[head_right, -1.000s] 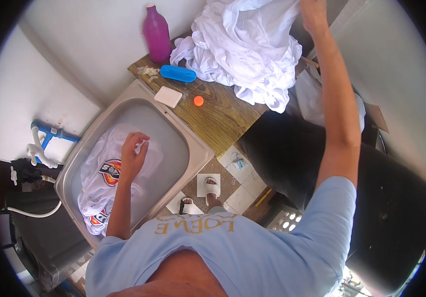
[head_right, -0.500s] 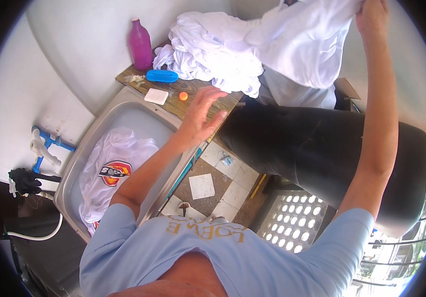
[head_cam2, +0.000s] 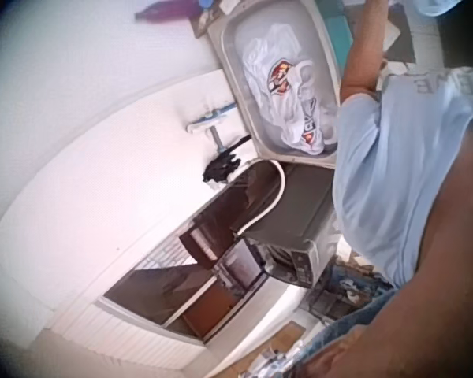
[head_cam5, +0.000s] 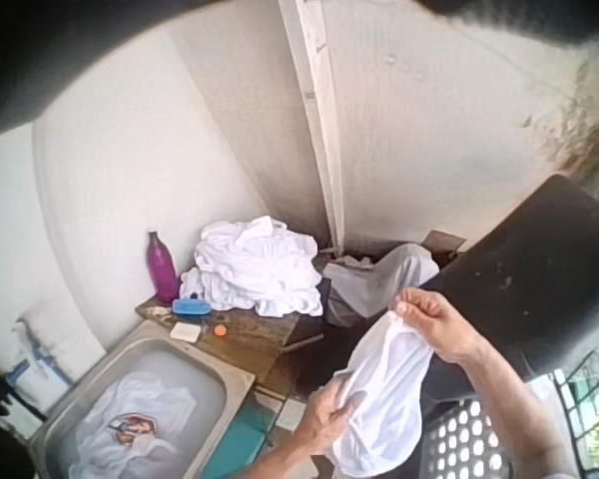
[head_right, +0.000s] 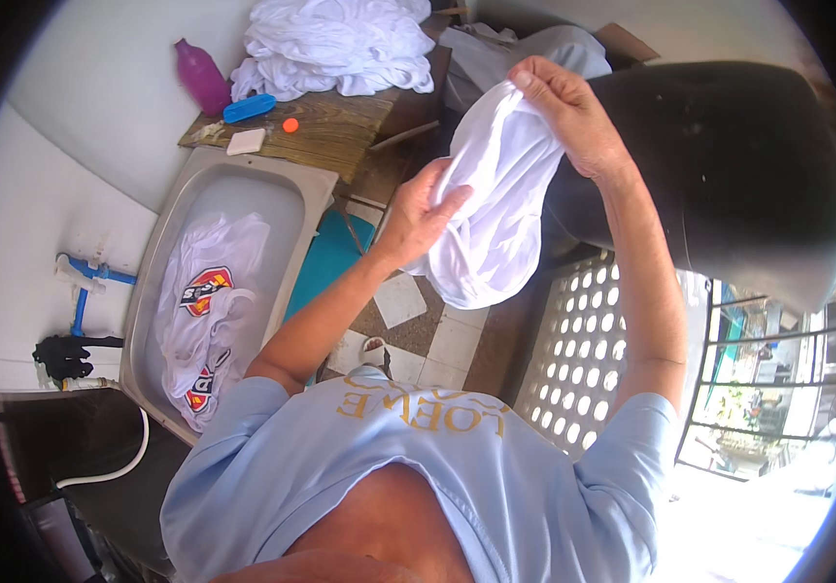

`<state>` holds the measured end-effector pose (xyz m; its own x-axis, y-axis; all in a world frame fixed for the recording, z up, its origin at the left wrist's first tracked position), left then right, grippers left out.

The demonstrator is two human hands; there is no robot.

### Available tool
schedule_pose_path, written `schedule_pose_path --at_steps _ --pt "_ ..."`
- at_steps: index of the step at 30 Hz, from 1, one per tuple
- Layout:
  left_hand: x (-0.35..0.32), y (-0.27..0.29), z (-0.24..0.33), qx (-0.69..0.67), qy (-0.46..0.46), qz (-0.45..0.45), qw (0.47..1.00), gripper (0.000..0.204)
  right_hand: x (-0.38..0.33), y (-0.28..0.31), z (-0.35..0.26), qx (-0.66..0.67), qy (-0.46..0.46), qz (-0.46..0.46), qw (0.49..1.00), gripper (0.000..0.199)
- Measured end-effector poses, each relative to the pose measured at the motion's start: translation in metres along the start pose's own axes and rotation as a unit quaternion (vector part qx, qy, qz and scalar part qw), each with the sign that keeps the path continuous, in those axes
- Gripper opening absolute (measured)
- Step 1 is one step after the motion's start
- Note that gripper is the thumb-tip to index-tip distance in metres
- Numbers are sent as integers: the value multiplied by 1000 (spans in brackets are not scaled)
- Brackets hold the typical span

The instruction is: The person picks up white t-shirts from a pile, places them in a sink, applies liquid from a purple bottle to the fabric, and rubs the items by hand.

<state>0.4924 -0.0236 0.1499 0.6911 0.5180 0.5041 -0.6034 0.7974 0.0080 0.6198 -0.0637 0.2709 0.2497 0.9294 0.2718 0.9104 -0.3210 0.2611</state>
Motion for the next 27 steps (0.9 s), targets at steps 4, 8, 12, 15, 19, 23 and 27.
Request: schedule_pose_path --at_steps 4,8,12,15,19,23,27 --pt "-39 22 -57 -115 161 46 979 19 -82 17 72 -14 -128 1 992 28" --pt "-49 47 -53 -17 139 80 987 13 -140 5 118 -26 -171 -37 984 27" --pt "-41 31 -23 117 80 37 989 13 -172 20 148 -379 -170 8 910 27" --pt "-36 27 -6 187 59 22 980 13 -186 36 144 -405 -140 60 901 19" --pt "-25 13 21 241 0 -4 970 15 -198 48 136 -400 -105 102 905 19" --pt "0 -6 46 266 -77 -72 958 16 -194 70 128 -460 -60 97 880 21" --pt "35 -16 86 292 -62 -66 952 9 -176 94 79 -452 -81 281 843 51"
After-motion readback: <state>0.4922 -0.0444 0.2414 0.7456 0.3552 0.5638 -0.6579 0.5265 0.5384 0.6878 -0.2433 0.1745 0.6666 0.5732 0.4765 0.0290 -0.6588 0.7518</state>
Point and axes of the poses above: each hand's wrist, its own x-axis towards the middle knuckle, its own y-axis out of the back of the hand, z = x × y, the point moved 10 cm from there along x, towards the middle knuckle, and after that the axes turned 4 degrees about x, right-handed, at the moved point
